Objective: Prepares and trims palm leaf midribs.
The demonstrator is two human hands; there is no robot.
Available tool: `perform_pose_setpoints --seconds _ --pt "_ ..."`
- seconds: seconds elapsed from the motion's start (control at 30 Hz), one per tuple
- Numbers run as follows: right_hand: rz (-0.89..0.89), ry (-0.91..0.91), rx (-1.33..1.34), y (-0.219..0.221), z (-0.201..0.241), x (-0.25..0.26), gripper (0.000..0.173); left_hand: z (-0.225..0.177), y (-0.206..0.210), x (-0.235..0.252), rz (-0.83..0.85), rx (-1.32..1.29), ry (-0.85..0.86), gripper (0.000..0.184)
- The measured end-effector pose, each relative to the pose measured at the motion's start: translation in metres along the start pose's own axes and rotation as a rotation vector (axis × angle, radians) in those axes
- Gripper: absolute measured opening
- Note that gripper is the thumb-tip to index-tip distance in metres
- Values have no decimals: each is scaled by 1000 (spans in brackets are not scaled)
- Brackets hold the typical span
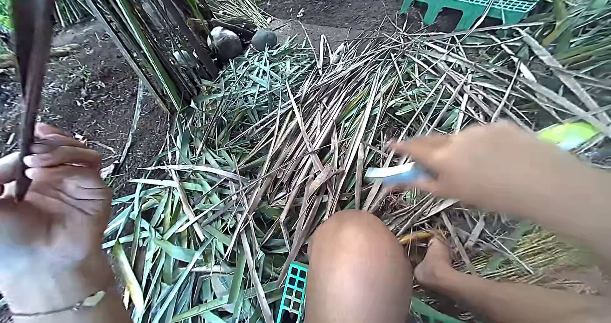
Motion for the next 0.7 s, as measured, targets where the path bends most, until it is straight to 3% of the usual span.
perform_pose_setpoints --seconds 0.07,0.17,0.27,0.37,0.47,0.57,0.7 --pt "-151 119 -153 -29 -37 11 32 29 61 -21 135 -2 6 32" --pt "-291 133 -78 -56 -32 8 46 79 106 -45 269 65 -135 46" --pt "-328 166 85 -40 -22 4 49 133 131 -62 356 233 -311 32" --pt "-389 300 374 -14 -23 2 50 179 143 -67 340 407 -385 35" --pt "-330 283 972 8 -11 3 67 199 157 -69 439 642 -226 47" --pt "-241 208 1315 17 10 8 77 205 167 -72 590 806 -9 43" --pt "-447 346 1509 26 28 20 36 212 174 -79 730 874 95 35"
Point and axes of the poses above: each hand's wrist, its own x-axis towards the middle knuckle, its own y-axis out of the palm, z = x × y, the point moved 3 cm from there along x, towards the middle knuckle, and after that the axes turned 8 degrees about -z, right-handed, at the moved point
